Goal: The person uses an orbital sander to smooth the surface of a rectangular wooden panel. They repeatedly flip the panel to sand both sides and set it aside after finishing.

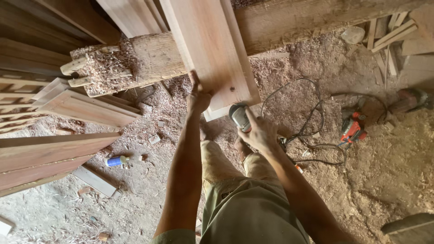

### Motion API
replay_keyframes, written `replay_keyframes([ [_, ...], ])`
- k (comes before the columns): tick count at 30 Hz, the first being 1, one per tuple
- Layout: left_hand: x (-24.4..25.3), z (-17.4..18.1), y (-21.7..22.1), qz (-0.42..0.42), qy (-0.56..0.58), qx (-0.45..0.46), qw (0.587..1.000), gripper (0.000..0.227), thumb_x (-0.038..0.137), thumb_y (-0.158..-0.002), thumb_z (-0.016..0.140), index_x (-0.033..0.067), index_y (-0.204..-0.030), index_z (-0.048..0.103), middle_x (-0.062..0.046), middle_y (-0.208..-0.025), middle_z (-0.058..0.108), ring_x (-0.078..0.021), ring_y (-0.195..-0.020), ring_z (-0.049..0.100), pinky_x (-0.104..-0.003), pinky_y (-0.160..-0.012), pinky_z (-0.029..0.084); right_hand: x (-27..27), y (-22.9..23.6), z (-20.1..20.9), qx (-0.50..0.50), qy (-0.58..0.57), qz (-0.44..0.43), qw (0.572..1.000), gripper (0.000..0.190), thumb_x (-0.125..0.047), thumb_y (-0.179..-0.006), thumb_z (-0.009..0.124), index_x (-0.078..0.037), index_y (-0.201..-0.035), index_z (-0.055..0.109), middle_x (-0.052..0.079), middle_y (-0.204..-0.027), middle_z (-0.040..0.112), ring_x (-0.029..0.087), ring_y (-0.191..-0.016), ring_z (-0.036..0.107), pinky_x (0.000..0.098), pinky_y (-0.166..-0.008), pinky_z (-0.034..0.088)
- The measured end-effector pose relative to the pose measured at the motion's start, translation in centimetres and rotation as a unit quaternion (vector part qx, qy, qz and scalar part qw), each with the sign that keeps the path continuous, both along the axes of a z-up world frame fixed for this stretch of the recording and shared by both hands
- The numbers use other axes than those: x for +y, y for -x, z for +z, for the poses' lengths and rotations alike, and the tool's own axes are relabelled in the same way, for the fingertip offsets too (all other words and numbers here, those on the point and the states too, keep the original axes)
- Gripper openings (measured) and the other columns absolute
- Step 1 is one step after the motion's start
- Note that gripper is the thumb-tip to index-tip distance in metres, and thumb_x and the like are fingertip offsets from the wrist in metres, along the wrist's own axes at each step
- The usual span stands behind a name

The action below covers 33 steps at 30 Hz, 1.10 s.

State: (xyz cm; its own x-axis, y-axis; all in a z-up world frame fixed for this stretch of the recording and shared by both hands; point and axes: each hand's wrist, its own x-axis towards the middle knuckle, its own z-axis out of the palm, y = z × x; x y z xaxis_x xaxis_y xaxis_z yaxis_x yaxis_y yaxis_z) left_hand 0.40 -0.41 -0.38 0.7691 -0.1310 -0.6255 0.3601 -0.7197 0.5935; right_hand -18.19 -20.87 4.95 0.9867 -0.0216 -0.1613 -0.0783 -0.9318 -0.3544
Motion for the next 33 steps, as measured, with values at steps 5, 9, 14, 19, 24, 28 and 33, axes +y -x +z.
replay_keyframes([
  [5,-0.1,-1.2,0.0,-0.077,-0.065,-0.027,0.995,0.08,0.033,-0.104,0.058,0.0174,-0.164,0.007,-0.01,-0.173,-0.002,0.0005,-0.046,0.039,-0.016,-0.037,0.028,-4.7,1.0,0.6,0.025,0.045,-0.082,0.995,0.08,-0.051,-0.083,0.081,-0.018,-0.147,0.046,0.015,-0.087,0.075,0.024,-0.057,0.069,0.0393,-0.05,0.059],
  [9,0.3,-2.2,0.1,-0.185,-0.137,-0.125,0.965,0.069,0.007,-0.104,0.057,0.0341,-0.164,0.035,-0.014,-0.182,-0.001,0.0267,-0.109,0.015,-0.011,-0.036,0.035,-6.4,2.5,1.3,0.036,0.037,-0.161,0.986,0.08,-0.052,-0.084,0.08,-0.018,-0.147,0.046,0.015,-0.09,0.075,0.023,-0.055,0.069,0.0359,-0.047,0.058],
  [14,0.4,-3.9,0.1,0.029,-0.008,0.015,0.999,0.082,0.018,-0.098,0.055,0.0242,-0.164,0.005,-0.013,-0.167,0.018,-0.0005,-0.044,0.038,-0.018,-0.034,0.025,-5.6,3.9,0.8,-0.037,-0.031,-0.107,0.993,0.069,-0.047,-0.094,0.074,-0.016,-0.148,0.045,0.017,-0.099,0.076,0.021,-0.061,0.071,0.0323,-0.047,0.059],
  [19,0.8,-5.0,0.0,-0.059,-0.082,0.018,0.995,0.045,0.029,-0.11,0.052,0.0332,-0.154,0.05,-0.012,-0.176,0.022,0.0028,-0.054,0.039,-0.018,-0.039,0.024,-0.5,1.7,0.4,-0.023,-0.021,-0.018,0.999,0.076,-0.045,-0.083,0.081,-0.015,-0.144,0.046,0.021,-0.092,0.074,0.025,-0.061,0.071,0.0358,-0.048,0.059],
  [24,0.5,-3.9,0.2,0.054,-0.045,0.061,0.996,0.077,0.039,-0.1,0.064,0.0264,-0.163,0.02,-0.015,-0.167,0.03,-0.0007,-0.048,0.036,-0.017,-0.037,0.026,-0.2,-0.4,1.1,0.044,-0.023,-0.024,0.999,0.075,-0.041,-0.083,0.082,-0.016,-0.144,0.046,0.02,-0.083,0.074,0.023,-0.054,0.068,0.0359,-0.044,0.058],
  [28,0.3,-2.3,-0.1,0.012,-0.04,0.054,0.998,0.066,0.04,-0.103,0.057,0.0277,-0.161,0.028,-0.015,-0.169,0.028,0.0006,-0.048,0.036,-0.017,-0.037,0.025,-3.4,-0.2,1.5,0.0,-0.009,-0.036,0.999,0.071,-0.041,-0.086,0.081,-0.016,-0.144,0.048,0.018,-0.09,0.075,0.02,-0.052,0.067,0.0324,-0.041,0.056],
  [33,0.2,-2.0,0.0,0.026,-0.032,0.053,0.998,0.083,0.04,-0.101,0.055,0.0247,-0.165,0.005,-0.018,-0.165,0.03,-0.0024,-0.046,0.034,-0.017,-0.036,0.026,-8.5,2.9,1.8,0.01,0.023,-0.13,0.991,0.078,-0.047,-0.086,0.082,-0.014,-0.148,0.049,0.015,-0.089,0.076,0.019,-0.05,0.067,0.0309,-0.038,0.054],
])
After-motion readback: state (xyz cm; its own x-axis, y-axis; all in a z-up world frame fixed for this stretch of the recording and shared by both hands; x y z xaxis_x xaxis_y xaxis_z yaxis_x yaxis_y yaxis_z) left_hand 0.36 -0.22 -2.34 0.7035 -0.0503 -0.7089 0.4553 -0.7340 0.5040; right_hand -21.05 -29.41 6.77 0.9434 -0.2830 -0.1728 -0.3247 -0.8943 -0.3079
